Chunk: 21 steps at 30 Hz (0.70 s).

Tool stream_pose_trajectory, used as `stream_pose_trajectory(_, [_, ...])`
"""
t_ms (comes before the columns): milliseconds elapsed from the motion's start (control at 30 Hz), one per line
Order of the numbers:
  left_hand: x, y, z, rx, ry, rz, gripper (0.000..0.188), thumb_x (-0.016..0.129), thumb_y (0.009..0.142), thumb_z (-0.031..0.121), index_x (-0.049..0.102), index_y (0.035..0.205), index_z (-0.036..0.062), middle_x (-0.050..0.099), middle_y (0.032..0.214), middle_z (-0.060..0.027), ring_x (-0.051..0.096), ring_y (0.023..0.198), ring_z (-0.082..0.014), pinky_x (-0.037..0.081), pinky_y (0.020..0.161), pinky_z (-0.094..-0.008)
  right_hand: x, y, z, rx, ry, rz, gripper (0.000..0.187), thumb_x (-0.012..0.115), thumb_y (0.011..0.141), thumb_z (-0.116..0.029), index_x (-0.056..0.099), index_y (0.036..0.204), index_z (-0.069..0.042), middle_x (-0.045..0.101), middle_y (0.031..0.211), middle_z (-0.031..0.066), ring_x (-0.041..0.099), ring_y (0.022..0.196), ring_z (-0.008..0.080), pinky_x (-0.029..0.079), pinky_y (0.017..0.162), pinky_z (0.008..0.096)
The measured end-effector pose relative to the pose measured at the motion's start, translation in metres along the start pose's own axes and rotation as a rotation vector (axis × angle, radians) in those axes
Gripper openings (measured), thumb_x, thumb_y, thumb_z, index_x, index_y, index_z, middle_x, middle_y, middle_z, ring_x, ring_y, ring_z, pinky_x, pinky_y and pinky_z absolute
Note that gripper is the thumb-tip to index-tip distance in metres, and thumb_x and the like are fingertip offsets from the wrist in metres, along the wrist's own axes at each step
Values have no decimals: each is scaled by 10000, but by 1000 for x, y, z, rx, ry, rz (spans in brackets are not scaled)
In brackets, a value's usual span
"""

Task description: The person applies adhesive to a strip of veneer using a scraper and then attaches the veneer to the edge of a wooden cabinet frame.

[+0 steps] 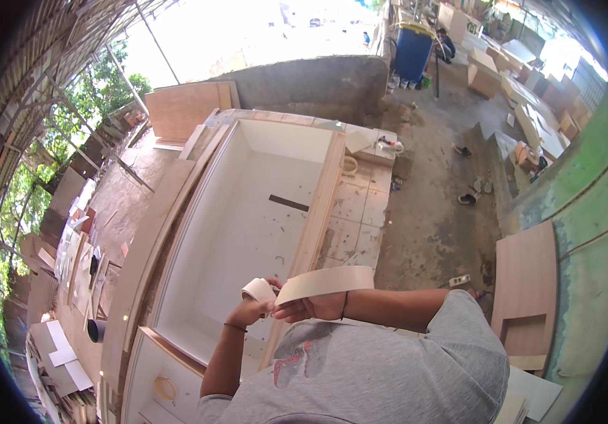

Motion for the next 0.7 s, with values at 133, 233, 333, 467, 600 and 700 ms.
stream_pose_trajectory(133, [-4,-4,-32,-124,-56,-111,551,786,721,99,510,1196,72,632,917,-2,608,814,-97,475,623,-233,-7,-2,-20,-3,-86,-59,365,499,1027,-258,593,1249,16,673,1190,133,669,1092,238,535,948,332])
stream_pose_trajectory(233, [33,-2,-26,-135,-531,-181,296,604,846,191,540,1086,32,559,787,-64,526,672,-168,444,637,-299,26,-12,-50,-396,-521,135,322,559,1004,-163,581,1252,41,634,1244,131,631,1101,202,497,982,332])
stream_pose_trajectory(333, [60,6,-2,-199,-757,-417,370,548,840,322,541,1058,23,522,735,-80,511,653,-200,445,646,-345,16,11,-55,-912,-1325,148,308,500,950,-32,625,1232,-33,597,1338,132,486,1318,280,403,1060,429])
stream_pose_trajectory(467, [74,-1,25,-169,-802,-412,419,507,828,408,539,974,17,481,618,-68,461,514,-188,425,574,-350,-6,27,-61,-860,-1866,-106,345,471,945,-68,638,1247,-58,583,1373,95,426,1373,299,316,1104,456])
stream_pose_trajectory(600, [64,-13,50,125,-880,-438,390,497,815,442,501,879,58,435,559,-15,419,430,-189,424,521,-388,-17,41,-57,-643,-1465,-202,377,445,1024,-290,636,1276,-83,628,1292,144,512,1271,264,322,1070,444])
stream_pose_trajectory(700, [64,-14,67,286,-1074,-321,343,481,835,409,488,883,70,437,562,-8,438,455,-192,439,555,-387,-24,50,-44,-725,-1306,-72,345,500,1022,-334,655,1063,-29,678,949,184,643,896,280,486,772,395])
Point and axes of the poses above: each hand's wrist, its own y-axis towards the middle knuckle, its own x-axis out of the palm, z = x × y, the point moved 2 cm from there along y, towards the middle knuckle
